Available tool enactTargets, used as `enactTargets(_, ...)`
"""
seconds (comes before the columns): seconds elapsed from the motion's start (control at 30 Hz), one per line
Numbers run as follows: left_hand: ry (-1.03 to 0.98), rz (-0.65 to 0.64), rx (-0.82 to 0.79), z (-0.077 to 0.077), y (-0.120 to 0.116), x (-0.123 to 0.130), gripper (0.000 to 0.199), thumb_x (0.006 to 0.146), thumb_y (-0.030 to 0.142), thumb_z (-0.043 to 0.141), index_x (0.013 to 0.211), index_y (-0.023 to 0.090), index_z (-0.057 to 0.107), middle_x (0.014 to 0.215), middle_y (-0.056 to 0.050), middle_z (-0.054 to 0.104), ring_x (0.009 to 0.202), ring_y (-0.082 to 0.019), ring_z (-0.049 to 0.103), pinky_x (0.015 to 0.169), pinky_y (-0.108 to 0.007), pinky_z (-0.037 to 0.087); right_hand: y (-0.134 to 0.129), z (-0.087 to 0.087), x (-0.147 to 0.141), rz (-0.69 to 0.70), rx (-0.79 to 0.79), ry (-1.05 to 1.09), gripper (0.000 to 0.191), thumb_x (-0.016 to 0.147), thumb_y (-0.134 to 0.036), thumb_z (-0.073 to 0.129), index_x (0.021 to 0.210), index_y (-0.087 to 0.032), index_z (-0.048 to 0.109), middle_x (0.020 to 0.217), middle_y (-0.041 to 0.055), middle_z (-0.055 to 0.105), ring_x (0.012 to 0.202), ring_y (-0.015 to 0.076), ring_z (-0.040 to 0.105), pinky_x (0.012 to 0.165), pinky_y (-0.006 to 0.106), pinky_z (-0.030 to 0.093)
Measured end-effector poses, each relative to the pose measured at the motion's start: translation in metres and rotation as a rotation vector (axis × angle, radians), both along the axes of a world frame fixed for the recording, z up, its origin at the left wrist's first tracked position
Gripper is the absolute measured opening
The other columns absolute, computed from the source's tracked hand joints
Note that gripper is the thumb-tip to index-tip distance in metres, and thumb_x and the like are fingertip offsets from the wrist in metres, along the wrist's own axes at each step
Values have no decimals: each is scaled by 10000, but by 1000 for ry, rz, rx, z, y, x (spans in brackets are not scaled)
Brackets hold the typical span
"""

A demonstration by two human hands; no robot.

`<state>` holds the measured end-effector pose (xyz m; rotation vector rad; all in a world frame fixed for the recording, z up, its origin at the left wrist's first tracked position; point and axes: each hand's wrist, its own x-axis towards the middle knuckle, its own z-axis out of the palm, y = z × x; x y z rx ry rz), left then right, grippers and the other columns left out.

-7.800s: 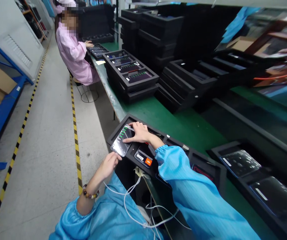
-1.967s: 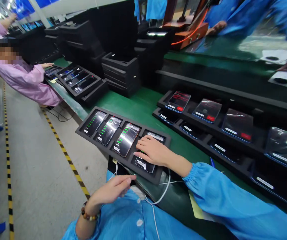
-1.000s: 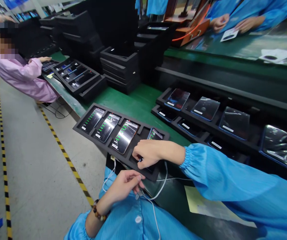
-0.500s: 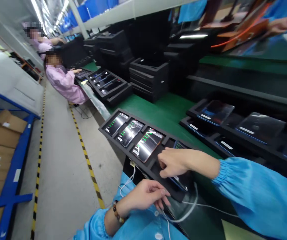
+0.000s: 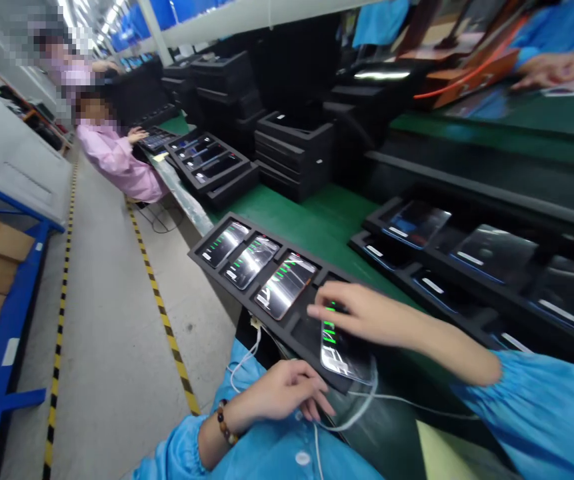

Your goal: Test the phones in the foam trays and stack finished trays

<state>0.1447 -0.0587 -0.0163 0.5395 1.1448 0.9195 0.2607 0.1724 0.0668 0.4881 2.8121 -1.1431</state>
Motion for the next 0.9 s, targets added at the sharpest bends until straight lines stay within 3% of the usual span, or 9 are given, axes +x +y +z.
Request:
enactTargets(0.1,-26,-19,-2,1,0,6,699,767,825,807,946,178,612,866,-113,814,590,-133,641,601,-271,489,20,-18,24,-220,177,-66,523,1088,-619,404,1106,-200,717,1146,164,738,1104,337,704,1004,467,528)
enactTargets(0.2,-86,-36,-15,2,0,12,705,772,820,823,959,180,591,893,-132,825,626,-142,671,628,-273,498,20,-36,41,-310,239,-80,535,1113,-589,389,1282,-181,690,1286,184,709,1213,344,677,1047,472,527)
enactTargets(0.3,-123,-3,-36,3,1,18,703,764,792,858,969,162,624,893,-143,826,647,-152,687,649,-276,499,13,-46,46,-355,291,-21,534,1125,-592,406,1342,-178,664,1311,182,711,1217,347,660,1038,481,531)
enactTargets(0.43,-108,66,-39,2,3,21,714,784,771,862,1012,109,723,947,-168,834,658,-143,687,656,-268,502,13,-45,40,-343,327,-21,497,1113,-600,483,1248,-171,693,1226,175,751,1144,358,655,996,486,527)
enactTargets(0.57,-106,43,-62,4,0,24,723,780,766,873,1032,95,773,958,-164,840,678,-141,698,673,-263,517,14,-41,36,-350,315,-118,518,1121,-637,459,1144,-185,711,1042,141,780,1024,341,668,896,451,508)
enactTargets(0.9,-77,179,-67,12,-8,23,690,766,738,906,1004,99,805,965,-172,848,694,-153,712,680,-271,529,6,-43,44,-345,304,-46,491,1143,-601,431,1029,-214,712,1036,114,787,979,307,671,873,433,467)
